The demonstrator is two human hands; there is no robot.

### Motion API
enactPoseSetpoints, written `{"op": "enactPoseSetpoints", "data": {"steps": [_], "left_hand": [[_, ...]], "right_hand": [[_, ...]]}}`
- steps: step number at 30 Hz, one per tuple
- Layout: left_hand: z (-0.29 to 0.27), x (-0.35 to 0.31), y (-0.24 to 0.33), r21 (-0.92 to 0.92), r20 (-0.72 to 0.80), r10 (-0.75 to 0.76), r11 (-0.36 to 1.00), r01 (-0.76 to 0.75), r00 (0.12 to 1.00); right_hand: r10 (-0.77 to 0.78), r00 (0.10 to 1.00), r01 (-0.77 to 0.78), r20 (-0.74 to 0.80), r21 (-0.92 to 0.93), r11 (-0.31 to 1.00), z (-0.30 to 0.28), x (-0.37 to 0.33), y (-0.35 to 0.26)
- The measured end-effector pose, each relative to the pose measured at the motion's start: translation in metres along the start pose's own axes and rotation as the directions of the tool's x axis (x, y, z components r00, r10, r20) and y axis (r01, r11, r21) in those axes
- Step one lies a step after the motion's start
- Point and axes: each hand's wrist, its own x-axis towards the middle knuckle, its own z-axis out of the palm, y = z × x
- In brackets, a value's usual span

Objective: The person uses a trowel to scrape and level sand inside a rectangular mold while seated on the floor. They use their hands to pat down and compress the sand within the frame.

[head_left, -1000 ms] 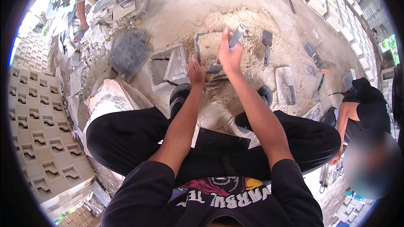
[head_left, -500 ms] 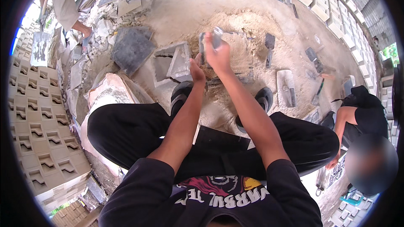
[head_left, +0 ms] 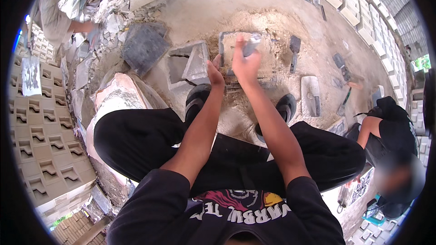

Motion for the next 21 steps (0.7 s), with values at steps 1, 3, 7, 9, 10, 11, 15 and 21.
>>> {"op": "enactPoseSetpoints", "data": {"steps": [1, 3, 7, 9, 10, 11, 15, 21], "left_hand": [[-0.003, 0.004, 0.000, 0.014, -0.001, 0.005, 1.000, -0.005, 1.000], [-0.008, 0.010, -0.001, 0.015, 0.019, 0.047, 0.999, -0.047, 0.999], [-0.013, 0.010, -0.010, -0.048, 0.005, 0.014, 0.999, -0.014, 1.000], [-0.021, 0.014, -0.015, -0.096, 0.024, -0.018, 0.995, 0.021, 1.000], [-0.019, 0.020, -0.016, -0.122, 0.045, -0.022, 0.992, 0.028, 0.999], [-0.022, 0.020, -0.018, -0.126, 0.051, -0.030, 0.991, 0.037, 0.998], [-0.029, 0.019, -0.013, -0.101, 0.060, -0.018, 0.995, 0.024, 0.998], [-0.024, 0.011, 0.001, -0.008, 0.049, -0.048, 0.999, 0.048, 0.998]], "right_hand": [[-0.040, 0.999, 0.040, 0.031, -0.002, 0.999, 0.004, -0.001, -0.006], [0.007, 0.996, -0.006, 0.092, -0.019, 1.000, 0.002, 0.009, -0.016], [0.013, 0.999, -0.016, 0.041, 0.076, 0.997, 0.001, -0.003, -0.019], [-0.022, 0.996, 0.020, 0.084, 0.017, 1.000, 0.003, -0.010, -0.013], [-0.029, 0.992, 0.038, 0.124, -0.070, 0.997, 0.006, 0.000, -0.011], [-0.014, 0.986, 0.040, 0.164, -0.153, 0.987, 0.011, 0.005, -0.015], [0.029, 0.999, -0.028, -0.012, 0.100, 0.995, 0.016, -0.008, -0.026], [0.006, 0.998, -0.002, 0.069, -0.056, 0.998, 0.023, 0.004, -0.022]]}}
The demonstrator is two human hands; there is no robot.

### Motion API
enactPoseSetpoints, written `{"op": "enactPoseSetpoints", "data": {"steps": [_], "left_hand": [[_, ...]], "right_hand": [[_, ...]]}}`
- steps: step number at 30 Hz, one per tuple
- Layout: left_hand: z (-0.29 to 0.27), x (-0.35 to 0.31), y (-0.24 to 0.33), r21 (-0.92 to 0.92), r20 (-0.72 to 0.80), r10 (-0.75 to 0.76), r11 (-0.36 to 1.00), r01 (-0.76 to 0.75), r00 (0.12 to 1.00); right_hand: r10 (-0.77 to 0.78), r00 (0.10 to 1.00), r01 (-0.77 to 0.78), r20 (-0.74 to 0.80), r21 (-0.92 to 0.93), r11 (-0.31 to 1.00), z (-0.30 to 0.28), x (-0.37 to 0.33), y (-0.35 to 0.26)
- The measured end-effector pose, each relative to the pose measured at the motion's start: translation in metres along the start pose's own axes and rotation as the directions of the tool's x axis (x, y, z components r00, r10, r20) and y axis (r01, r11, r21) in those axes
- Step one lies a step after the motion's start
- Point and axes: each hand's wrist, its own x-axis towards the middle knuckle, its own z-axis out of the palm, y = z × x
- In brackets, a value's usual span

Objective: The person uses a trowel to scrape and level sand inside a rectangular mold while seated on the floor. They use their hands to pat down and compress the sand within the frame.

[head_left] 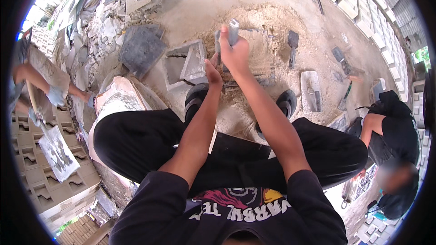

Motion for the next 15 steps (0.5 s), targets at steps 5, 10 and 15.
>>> {"op": "enactPoseSetpoints", "data": {"steps": [5, 10, 15], "left_hand": [[0.013, -0.015, 0.000, 0.550, 0.080, 0.060, 0.830, -0.094, 0.995], [0.015, -0.027, 0.003, 0.783, 0.268, 0.312, 0.481, -0.394, 0.912], [0.026, -0.039, 0.006, 0.903, 0.415, 0.254, -0.001, -0.429, 0.873]], "right_hand": [[0.072, 0.997, -0.069, 0.040, -0.084, 0.994, -0.026, 0.008, 0.018], [0.115, 0.993, -0.115, 0.020, 0.022, 0.993, -0.053, 0.005, 0.013], [0.245, 0.967, -0.237, -0.077, 0.095, 0.967, -0.083, 0.012, 0.018]]}}
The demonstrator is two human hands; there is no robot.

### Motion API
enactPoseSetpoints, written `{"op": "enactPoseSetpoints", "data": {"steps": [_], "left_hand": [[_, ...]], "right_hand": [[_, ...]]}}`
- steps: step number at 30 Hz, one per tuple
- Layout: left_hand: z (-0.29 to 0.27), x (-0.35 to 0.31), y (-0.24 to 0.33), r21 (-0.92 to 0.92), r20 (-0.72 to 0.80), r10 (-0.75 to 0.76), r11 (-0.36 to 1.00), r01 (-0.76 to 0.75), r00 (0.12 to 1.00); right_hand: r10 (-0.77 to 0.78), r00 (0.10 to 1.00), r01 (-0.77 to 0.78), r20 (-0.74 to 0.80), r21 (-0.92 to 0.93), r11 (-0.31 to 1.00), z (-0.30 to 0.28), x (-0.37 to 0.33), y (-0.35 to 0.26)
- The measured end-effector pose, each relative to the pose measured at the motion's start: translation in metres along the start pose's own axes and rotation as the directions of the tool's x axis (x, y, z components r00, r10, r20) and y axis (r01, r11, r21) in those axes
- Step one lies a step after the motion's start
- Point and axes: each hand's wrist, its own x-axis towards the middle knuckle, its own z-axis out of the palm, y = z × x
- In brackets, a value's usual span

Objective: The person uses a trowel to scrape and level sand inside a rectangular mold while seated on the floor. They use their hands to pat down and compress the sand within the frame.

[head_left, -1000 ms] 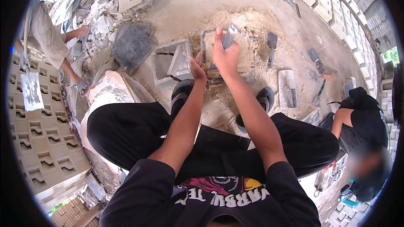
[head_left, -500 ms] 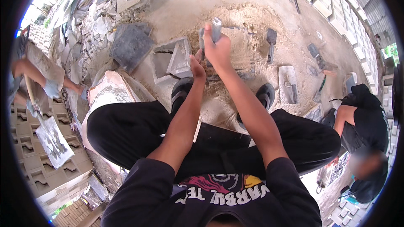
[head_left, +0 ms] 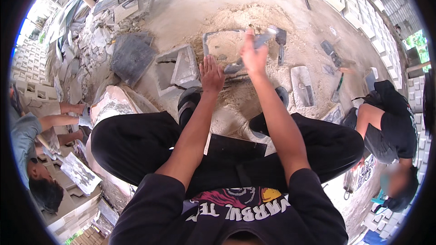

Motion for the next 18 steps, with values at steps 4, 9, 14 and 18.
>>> {"op": "enactPoseSetpoints", "data": {"steps": [4, 9, 14, 18], "left_hand": [[0.003, 0.012, 0.025, 0.075, 0.064, 0.120, 0.989, -0.125, 0.991], [0.019, 0.024, 0.047, 0.083, 0.123, 0.128, 0.987, -0.139, 0.984], [0.039, 0.053, 0.057, 0.101, 0.110, 0.143, 0.983, -0.155, 0.983], [0.054, 0.082, 0.062, 0.071, 0.103, 0.185, 0.979, -0.192, 0.977]], "right_hand": [[0.096, 0.914, 0.104, -0.394, 0.455, 0.884, -0.052, 0.020, 0.001], [0.097, 0.826, 0.214, -0.556, 0.467, 0.858, -0.096, 0.039, -0.012], [0.054, 0.803, 0.224, -0.593, 0.386, 0.895, -0.110, 0.034, -0.015], [0.094, 0.806, 0.199, -0.585, 0.416, 0.887, -0.123, 0.035, -0.001]]}}
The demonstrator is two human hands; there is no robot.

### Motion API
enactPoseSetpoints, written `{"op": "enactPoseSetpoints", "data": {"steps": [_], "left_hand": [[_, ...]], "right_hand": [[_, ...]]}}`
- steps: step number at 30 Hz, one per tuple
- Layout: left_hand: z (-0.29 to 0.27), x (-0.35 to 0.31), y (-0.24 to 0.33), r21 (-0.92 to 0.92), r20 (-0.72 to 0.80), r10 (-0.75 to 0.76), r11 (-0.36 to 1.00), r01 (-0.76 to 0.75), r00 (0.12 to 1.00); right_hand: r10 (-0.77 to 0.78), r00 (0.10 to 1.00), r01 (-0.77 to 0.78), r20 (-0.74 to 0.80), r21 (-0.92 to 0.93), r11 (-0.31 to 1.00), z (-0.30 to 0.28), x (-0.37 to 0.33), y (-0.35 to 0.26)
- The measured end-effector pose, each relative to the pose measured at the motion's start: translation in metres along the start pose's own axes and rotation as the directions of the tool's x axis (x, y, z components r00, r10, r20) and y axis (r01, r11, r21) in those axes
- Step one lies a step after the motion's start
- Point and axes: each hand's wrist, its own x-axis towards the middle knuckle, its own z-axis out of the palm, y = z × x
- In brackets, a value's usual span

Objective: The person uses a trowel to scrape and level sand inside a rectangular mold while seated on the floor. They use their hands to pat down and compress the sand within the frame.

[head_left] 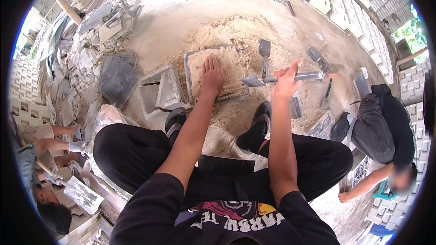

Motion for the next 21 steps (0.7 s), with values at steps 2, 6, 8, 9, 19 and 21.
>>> {"op": "enactPoseSetpoints", "data": {"steps": [2, 6, 8, 9, 19, 21], "left_hand": [[0.007, 0.017, -0.007, -0.019, -0.026, -0.014, 1.000, 0.014, 1.000], [0.014, 0.051, -0.018, -0.047, 0.013, -0.005, 0.999, 0.005, 1.000], [0.014, 0.063, -0.026, -0.102, 0.102, 0.078, 0.993, -0.068, 0.992], [0.014, 0.070, -0.030, -0.157, 0.143, 0.146, 0.980, -0.123, 0.979], [0.002, 0.053, -0.002, -0.544, 0.305, 0.557, 0.768, -0.339, 0.772], [-0.001, 0.034, 0.005, -0.574, 0.242, 0.620, 0.712, -0.405, 0.746]], "right_hand": [[-0.009, 1.000, 0.009, -0.007, 0.003, 1.000, 0.000, 0.002, 0.003], [-0.003, 1.000, 0.003, 0.006, 0.004, 1.000, -0.006, 0.006, 0.000], [-0.018, 1.000, 0.018, 0.001, -0.022, 1.000, -0.006, 0.007, -0.004], [-0.024, 1.000, 0.024, -0.003, -0.012, 1.000, -0.005, 0.011, -0.004], [-0.045, 0.998, 0.046, -0.041, 0.001, 0.999, -0.010, 0.024, 0.004], [-0.040, 0.999, 0.040, -0.035, 0.015, 0.999, -0.010, 0.025, 0.005]]}}
